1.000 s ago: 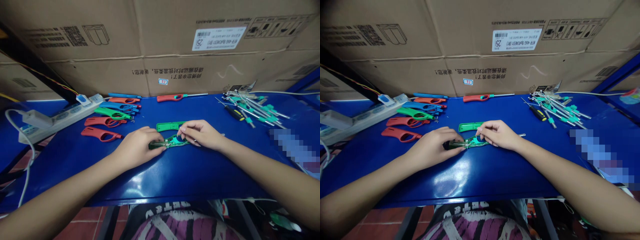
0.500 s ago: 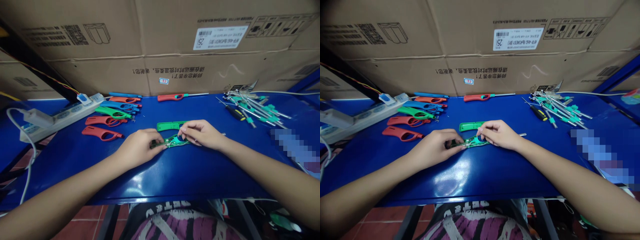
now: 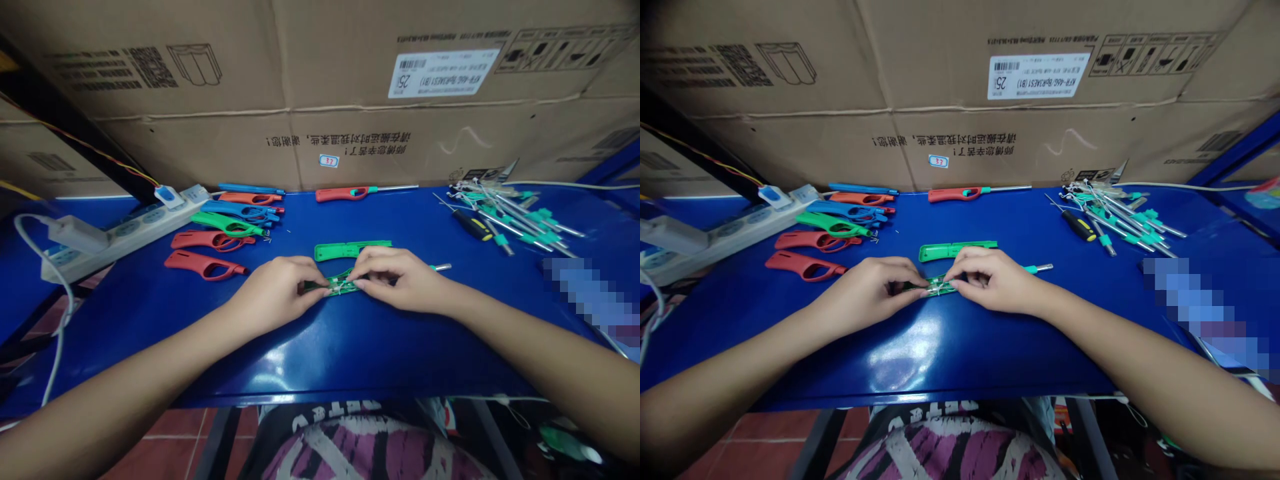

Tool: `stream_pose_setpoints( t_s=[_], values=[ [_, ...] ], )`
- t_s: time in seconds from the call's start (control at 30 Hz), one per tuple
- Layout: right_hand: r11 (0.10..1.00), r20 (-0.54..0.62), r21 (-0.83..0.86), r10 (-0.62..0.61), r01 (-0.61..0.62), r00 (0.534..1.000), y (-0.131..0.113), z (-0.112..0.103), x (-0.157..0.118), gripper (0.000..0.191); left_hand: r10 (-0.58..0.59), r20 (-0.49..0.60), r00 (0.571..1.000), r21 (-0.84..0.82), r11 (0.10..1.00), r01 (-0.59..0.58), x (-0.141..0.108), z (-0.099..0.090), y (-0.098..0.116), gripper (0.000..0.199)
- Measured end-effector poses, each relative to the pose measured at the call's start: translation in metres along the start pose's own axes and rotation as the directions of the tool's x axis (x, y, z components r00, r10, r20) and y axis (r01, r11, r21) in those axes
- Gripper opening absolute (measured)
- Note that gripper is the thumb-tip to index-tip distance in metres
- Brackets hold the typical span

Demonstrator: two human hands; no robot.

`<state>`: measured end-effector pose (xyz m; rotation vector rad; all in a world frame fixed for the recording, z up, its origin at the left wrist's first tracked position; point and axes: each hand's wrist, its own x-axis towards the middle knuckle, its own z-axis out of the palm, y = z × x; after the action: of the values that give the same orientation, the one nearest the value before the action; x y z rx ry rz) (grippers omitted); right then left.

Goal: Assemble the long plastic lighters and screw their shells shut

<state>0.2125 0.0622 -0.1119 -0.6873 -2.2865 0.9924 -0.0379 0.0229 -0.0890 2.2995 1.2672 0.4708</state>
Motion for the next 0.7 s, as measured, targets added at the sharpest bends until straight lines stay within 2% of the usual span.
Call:
stream_pose_setpoints(
  t_s=[0.13, 0.3, 0.57, 0.7],
  values=[
    [0.964, 0.103, -0.235, -0.104, 0.126, 0.989, -0.002, 0.003, -0.005, 0.024, 0.020, -0.016, 1.000, -0.008, 1.000, -0.020, 0.001, 0.001, -0.001, 0.012],
    [0.886, 0.199, -0.432, -0.088, 0.168, 0.976, -0.005, 0.002, -0.009, 0.030, 0.019, -0.012, 1.000, 0.062, 0.998, -0.018, -0.001, 0.002, 0.002, 0.014],
    [0.799, 0.277, -0.561, -0.066, 0.217, 0.959, -0.016, -0.001, -0.009, 0.034, 0.010, 0.028, 1.000, 0.194, 0.981, -0.015, -0.005, 0.001, 0.009, 0.015],
    [0.806, 0.275, -0.554, -0.059, 0.209, 0.960, -0.017, -0.003, -0.008, 0.033, -0.003, 0.008, 1.000, 0.231, 0.973, 0.001, -0.005, 0.003, 0.010, 0.013]
  ],
)
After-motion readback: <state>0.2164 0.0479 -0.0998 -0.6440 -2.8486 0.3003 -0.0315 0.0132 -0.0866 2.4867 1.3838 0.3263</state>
